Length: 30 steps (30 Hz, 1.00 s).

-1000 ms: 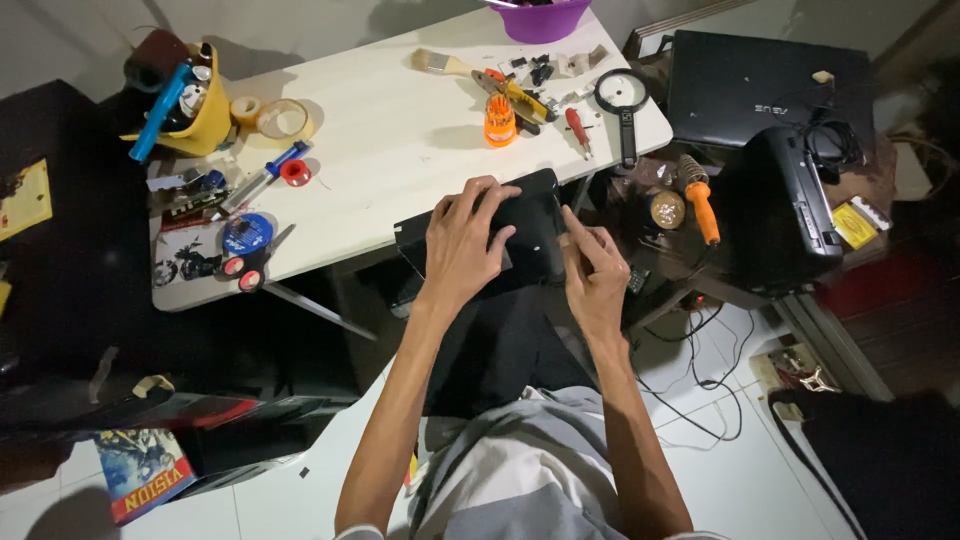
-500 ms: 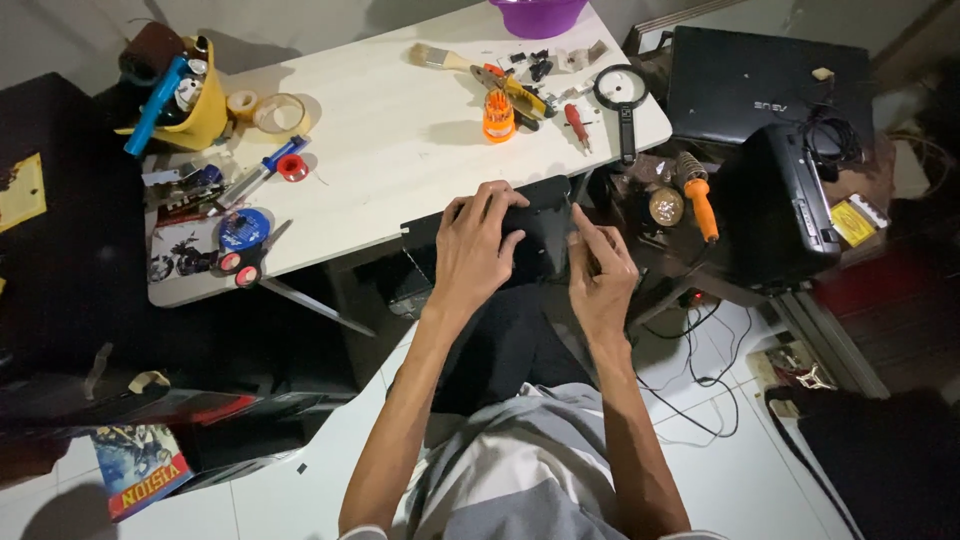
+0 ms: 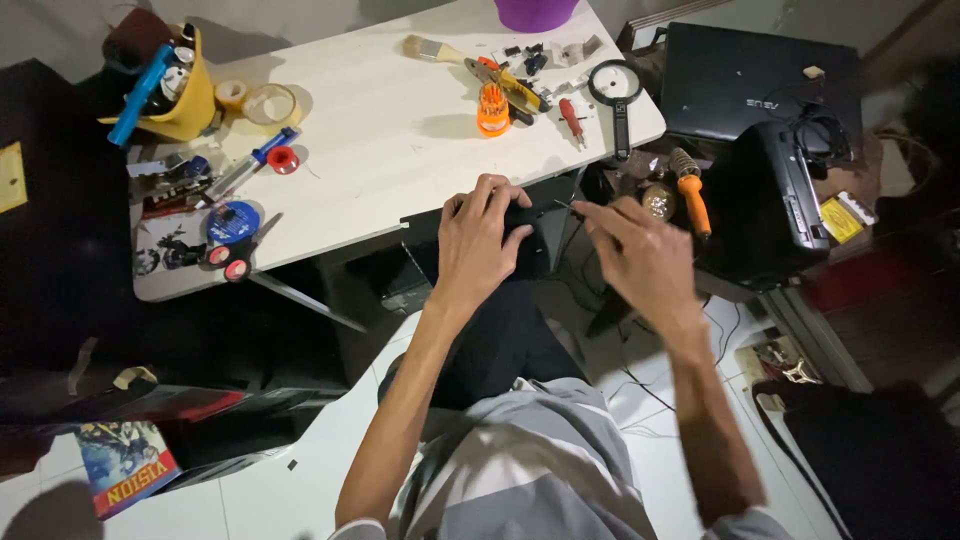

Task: Closing the cover of an electronic device on a repair bench

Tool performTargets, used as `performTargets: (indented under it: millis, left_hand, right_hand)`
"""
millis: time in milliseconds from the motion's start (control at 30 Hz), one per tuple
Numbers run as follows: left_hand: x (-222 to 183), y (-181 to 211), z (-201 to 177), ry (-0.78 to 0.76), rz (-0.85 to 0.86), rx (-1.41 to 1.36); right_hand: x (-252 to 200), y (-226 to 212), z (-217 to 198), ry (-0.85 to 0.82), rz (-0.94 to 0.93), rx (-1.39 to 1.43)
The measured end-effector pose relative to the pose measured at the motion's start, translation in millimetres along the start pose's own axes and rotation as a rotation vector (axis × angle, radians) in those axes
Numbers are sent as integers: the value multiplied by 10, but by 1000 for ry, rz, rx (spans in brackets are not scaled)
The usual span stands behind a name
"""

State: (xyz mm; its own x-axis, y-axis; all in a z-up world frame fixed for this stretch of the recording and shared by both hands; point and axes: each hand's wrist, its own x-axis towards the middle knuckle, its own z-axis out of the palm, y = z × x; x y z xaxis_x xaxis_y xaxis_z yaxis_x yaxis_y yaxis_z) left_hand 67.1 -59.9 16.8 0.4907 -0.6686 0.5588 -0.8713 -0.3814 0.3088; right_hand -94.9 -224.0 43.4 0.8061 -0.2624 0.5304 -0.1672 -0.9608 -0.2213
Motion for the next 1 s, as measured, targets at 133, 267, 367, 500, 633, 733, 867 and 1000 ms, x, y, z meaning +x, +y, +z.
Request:
performTargets:
  millis: [133, 267, 367, 500, 633, 733, 867, 1000]
  left_hand:
    - [-12, 48, -1, -4, -13, -21]
    - [-2, 164, -198, -26, 13, -76]
    - [-53, 111, -12, -60, 5, -59]
    - [-118, 205, -127, -115, 10, -83]
    - [-196, 283, -116, -101, -76, -229]
    - [-243, 151, 87, -48, 45, 60]
    - [-248, 54, 127, 19, 23, 61]
    - [-204, 0, 71, 55, 27, 46]
  right_hand:
    - [329, 54, -392, -180, -164, -74]
    - [581, 46, -561, -170, -427, -239]
    - [686, 1, -670, -237, -490, -261]
    - [669, -15, -761, -327, -503, -245]
    - [567, 139, -674, -477, -427, -153]
    - [437, 341, -499, -406, -472, -161]
    - [484, 339, -598, -401, -326, -127]
    - [468, 396, -463, -360, -346, -143]
